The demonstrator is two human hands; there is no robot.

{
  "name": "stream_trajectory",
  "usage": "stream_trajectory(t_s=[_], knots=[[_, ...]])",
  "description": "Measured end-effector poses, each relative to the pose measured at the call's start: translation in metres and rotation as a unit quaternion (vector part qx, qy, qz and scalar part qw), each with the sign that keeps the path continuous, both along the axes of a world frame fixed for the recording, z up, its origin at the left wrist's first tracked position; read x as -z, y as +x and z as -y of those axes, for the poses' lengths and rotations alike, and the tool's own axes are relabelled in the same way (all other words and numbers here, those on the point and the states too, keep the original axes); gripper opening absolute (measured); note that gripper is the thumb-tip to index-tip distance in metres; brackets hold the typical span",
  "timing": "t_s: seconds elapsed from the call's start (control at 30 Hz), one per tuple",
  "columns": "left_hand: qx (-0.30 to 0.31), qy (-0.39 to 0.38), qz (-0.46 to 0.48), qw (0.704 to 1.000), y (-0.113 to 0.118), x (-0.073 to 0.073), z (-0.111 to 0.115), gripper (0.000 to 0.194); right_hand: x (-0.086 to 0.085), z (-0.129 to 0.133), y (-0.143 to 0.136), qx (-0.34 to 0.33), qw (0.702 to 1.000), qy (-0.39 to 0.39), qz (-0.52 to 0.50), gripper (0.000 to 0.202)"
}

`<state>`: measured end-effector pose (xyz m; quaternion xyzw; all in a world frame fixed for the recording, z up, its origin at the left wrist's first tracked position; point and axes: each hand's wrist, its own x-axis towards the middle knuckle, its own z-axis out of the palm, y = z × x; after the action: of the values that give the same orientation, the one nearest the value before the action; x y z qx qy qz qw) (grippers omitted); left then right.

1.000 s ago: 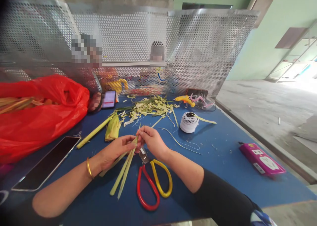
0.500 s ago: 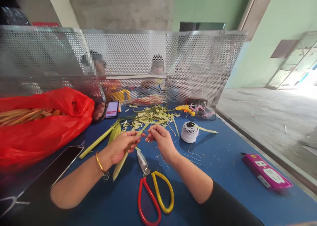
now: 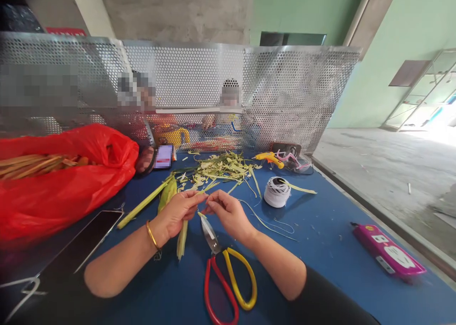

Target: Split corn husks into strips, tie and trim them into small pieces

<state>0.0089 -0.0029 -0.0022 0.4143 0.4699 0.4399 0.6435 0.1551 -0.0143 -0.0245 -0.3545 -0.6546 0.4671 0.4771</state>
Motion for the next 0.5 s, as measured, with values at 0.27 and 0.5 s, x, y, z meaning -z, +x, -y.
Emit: stream_trajectory(t_s=[0.27, 0.5], knots=[[-0.045, 0.083, -0.058, 0.994, -0.011, -0.014, 0.002, 0.026, -0.025, 0.037, 0.014, 0.040, 0.922, 0.045, 0.384, 0.037], [-0.098, 0.151, -0.117, 0.977, -0.018, -0.017, -0.003, 0.017, -0.019, 0.101, 0.002, 0.005, 0.737, 0.028, 0.676, 0.056]])
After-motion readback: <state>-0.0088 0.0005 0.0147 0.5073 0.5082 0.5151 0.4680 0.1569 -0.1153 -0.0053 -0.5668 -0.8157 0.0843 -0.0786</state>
